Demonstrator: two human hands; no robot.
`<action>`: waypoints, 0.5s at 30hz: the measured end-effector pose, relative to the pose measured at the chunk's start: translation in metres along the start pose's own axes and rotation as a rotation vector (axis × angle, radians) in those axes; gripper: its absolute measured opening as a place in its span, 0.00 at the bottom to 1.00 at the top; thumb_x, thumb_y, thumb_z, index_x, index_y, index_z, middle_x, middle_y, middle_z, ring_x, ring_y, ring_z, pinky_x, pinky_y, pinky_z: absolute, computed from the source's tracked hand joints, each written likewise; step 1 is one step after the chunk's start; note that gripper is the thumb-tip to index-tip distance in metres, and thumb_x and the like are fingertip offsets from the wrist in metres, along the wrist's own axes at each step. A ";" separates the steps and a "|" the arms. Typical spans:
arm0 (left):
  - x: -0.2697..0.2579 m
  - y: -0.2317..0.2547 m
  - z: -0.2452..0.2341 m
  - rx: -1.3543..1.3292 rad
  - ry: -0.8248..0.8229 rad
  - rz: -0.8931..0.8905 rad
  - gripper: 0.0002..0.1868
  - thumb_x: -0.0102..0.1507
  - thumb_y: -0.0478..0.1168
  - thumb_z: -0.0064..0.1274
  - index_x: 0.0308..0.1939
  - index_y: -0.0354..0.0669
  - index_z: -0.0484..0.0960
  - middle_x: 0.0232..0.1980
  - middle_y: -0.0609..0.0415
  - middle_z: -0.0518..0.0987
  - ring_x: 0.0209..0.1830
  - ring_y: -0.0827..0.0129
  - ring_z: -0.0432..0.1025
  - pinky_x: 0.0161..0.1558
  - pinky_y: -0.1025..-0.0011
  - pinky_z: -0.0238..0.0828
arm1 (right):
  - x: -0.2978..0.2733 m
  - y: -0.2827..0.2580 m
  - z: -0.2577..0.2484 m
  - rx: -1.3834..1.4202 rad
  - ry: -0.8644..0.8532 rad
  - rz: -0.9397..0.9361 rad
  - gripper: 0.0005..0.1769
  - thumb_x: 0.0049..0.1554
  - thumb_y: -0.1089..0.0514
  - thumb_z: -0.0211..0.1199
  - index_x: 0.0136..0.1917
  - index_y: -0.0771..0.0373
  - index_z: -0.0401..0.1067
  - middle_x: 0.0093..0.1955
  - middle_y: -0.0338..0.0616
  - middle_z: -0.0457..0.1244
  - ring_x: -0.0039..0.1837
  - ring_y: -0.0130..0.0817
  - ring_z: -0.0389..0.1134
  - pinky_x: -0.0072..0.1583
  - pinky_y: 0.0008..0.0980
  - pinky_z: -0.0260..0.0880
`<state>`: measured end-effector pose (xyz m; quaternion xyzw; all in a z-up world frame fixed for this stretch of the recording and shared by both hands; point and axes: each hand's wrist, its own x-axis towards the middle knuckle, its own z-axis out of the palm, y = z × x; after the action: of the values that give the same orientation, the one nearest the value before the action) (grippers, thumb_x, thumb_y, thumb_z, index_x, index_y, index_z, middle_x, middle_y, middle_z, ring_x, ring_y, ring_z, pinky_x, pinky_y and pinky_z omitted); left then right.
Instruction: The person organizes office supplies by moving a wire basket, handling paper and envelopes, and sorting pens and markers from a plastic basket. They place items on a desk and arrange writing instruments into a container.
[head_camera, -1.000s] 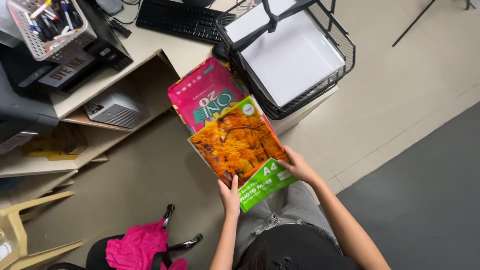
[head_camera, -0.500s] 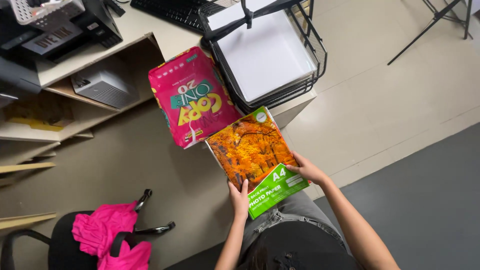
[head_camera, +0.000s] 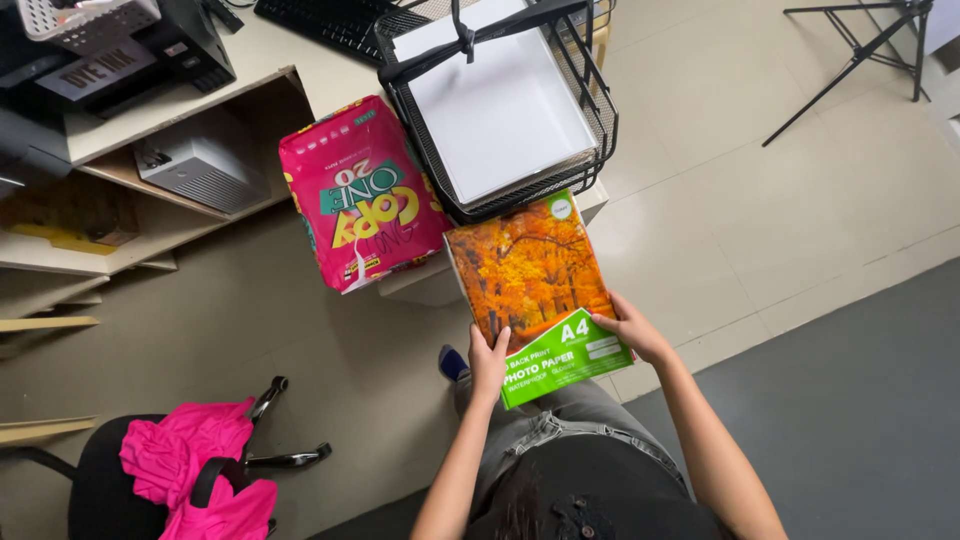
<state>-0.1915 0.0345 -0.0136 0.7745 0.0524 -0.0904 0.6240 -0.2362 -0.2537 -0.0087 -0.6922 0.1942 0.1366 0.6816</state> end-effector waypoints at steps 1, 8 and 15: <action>0.005 -0.001 0.003 0.000 -0.002 0.004 0.22 0.65 0.44 0.57 0.58 0.36 0.71 0.52 0.44 0.83 0.52 0.56 0.79 0.53 0.63 0.73 | 0.002 -0.002 -0.003 0.001 0.003 -0.003 0.30 0.60 0.61 0.61 0.74 0.63 0.61 0.63 0.45 0.67 0.63 0.31 0.67 0.65 0.34 0.65; 0.039 0.002 0.018 -0.034 -0.026 0.063 0.22 0.65 0.43 0.58 0.57 0.36 0.72 0.52 0.45 0.83 0.53 0.58 0.79 0.53 0.63 0.73 | 0.021 -0.020 -0.019 0.070 -0.003 -0.075 0.28 0.60 0.62 0.61 0.72 0.64 0.61 0.62 0.44 0.67 0.62 0.29 0.67 0.64 0.33 0.66; 0.073 0.006 0.030 -0.080 -0.032 -0.011 0.27 0.64 0.44 0.59 0.63 0.36 0.69 0.57 0.46 0.81 0.56 0.60 0.77 0.56 0.64 0.72 | 0.049 -0.039 -0.028 0.043 0.006 -0.116 0.27 0.60 0.62 0.61 0.71 0.64 0.62 0.62 0.43 0.67 0.62 0.28 0.67 0.64 0.32 0.66</action>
<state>-0.1216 0.0018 -0.0291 0.7472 0.0502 -0.1041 0.6545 -0.1776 -0.2857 0.0047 -0.6880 0.1589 0.0906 0.7022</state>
